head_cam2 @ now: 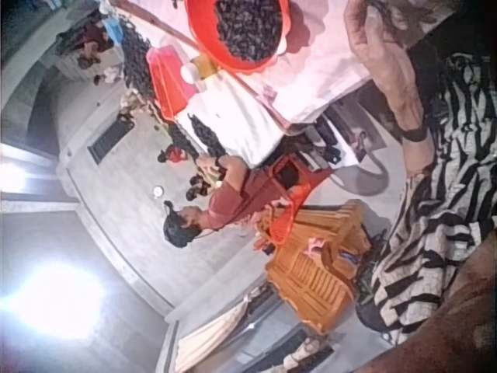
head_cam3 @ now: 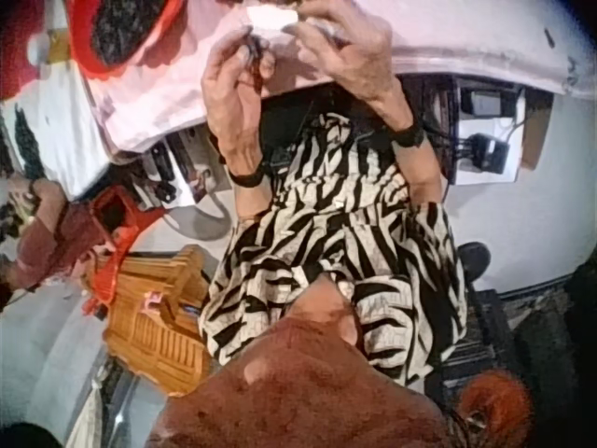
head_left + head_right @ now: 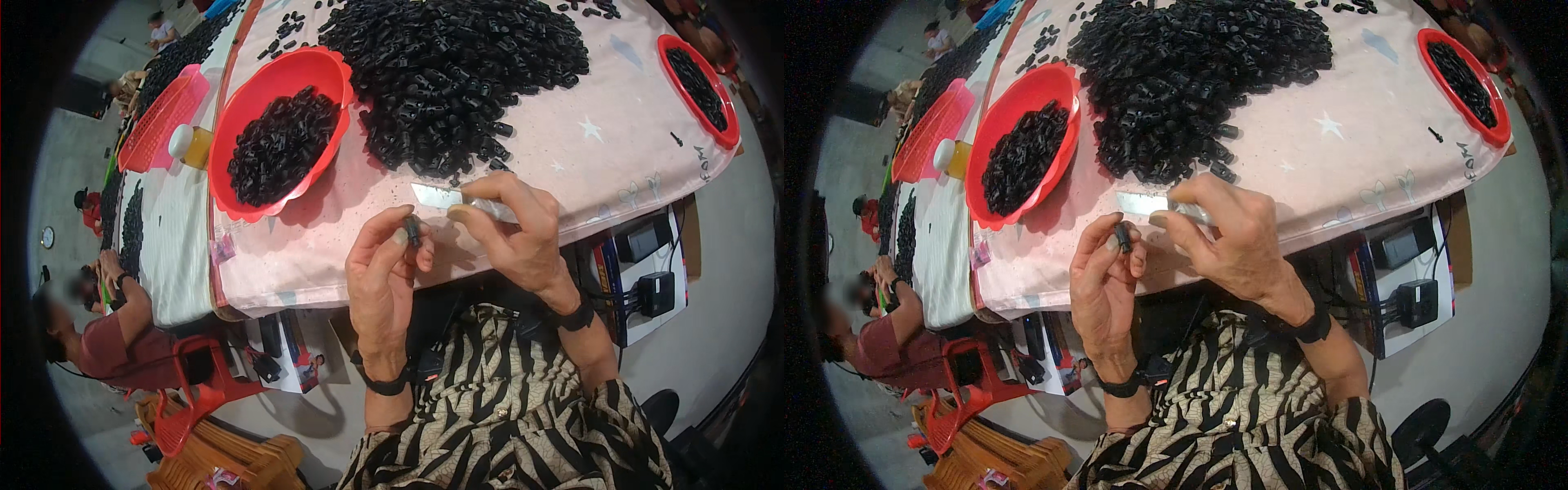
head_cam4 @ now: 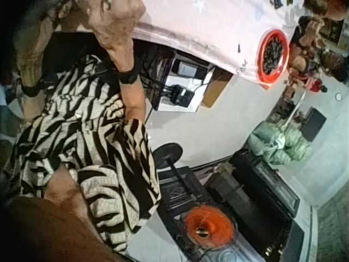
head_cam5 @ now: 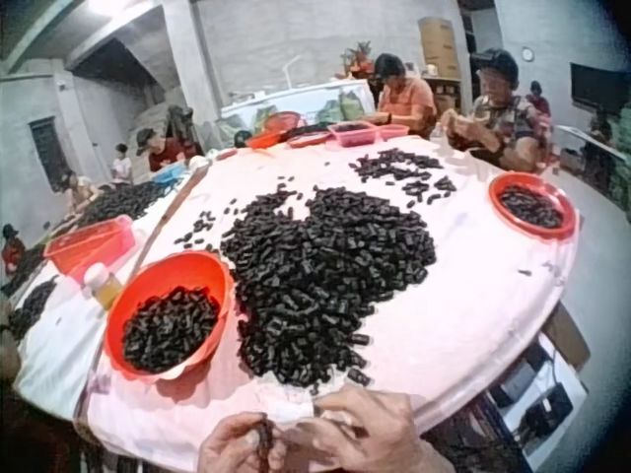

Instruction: Manually cleaning or scraping small black industrial components with a scraper tool.

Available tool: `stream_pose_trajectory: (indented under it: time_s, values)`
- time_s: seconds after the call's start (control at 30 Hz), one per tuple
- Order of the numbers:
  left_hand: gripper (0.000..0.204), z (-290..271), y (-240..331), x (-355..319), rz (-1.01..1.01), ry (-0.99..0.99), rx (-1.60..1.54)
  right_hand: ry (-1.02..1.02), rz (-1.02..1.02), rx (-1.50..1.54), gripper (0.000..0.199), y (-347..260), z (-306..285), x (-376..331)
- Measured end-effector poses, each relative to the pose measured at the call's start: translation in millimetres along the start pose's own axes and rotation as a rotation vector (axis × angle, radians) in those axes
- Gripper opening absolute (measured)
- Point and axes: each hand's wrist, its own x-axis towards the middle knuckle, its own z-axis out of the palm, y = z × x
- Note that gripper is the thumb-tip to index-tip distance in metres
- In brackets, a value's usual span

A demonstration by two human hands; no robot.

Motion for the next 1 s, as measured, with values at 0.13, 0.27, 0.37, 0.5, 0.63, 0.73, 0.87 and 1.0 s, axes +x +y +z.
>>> stream_pose_trajectory:
  time_s: [0.13,0.27,0.37,0.5,0.63,0.73,0.87,1.0]
  values:
    - [0.027,-5.6,1.9,0.0,0.015,0.002,0.013,-0.128,-0.047,0.031,0.019,-10.2,-5.4,-5.6]
    - [0.026,-4.4,3.0,0.3,0.005,-0.012,0.03,-0.179,-0.064,0.01,0.022,-11.2,-0.8,-10.7]
    - [0.025,-3.8,4.0,-0.6,0.001,-0.017,0.036,-0.181,-0.063,-0.011,0.023,-11.8,-0.3,-9.9]
    - [0.024,-4.8,2.7,-1.9,-0.006,-0.034,0.089,-0.136,-0.083,-0.065,0.022,-10.1,1.5,-7.1]
    - [0.023,-0.7,-0.3,-1.3,-0.013,0.007,0.037,-0.084,-0.147,-0.107,0.019,-2.2,3.8,-1.1]
    - [0.027,-1.9,2.6,-1.7,-0.037,-0.03,0.036,0.049,-0.026,-0.117,0.013,2.8,-7.3,3.4]
    - [0.025,-0.6,3.6,-3.0,-0.026,0.026,0.024,0.188,0.018,-0.189,0.012,10.3,-36.4,15.5]
    - [0.021,0.3,-0.2,-2.5,-0.011,0.021,0.152,0.264,0.19,-0.174,0.014,26.0,-50.7,20.2]
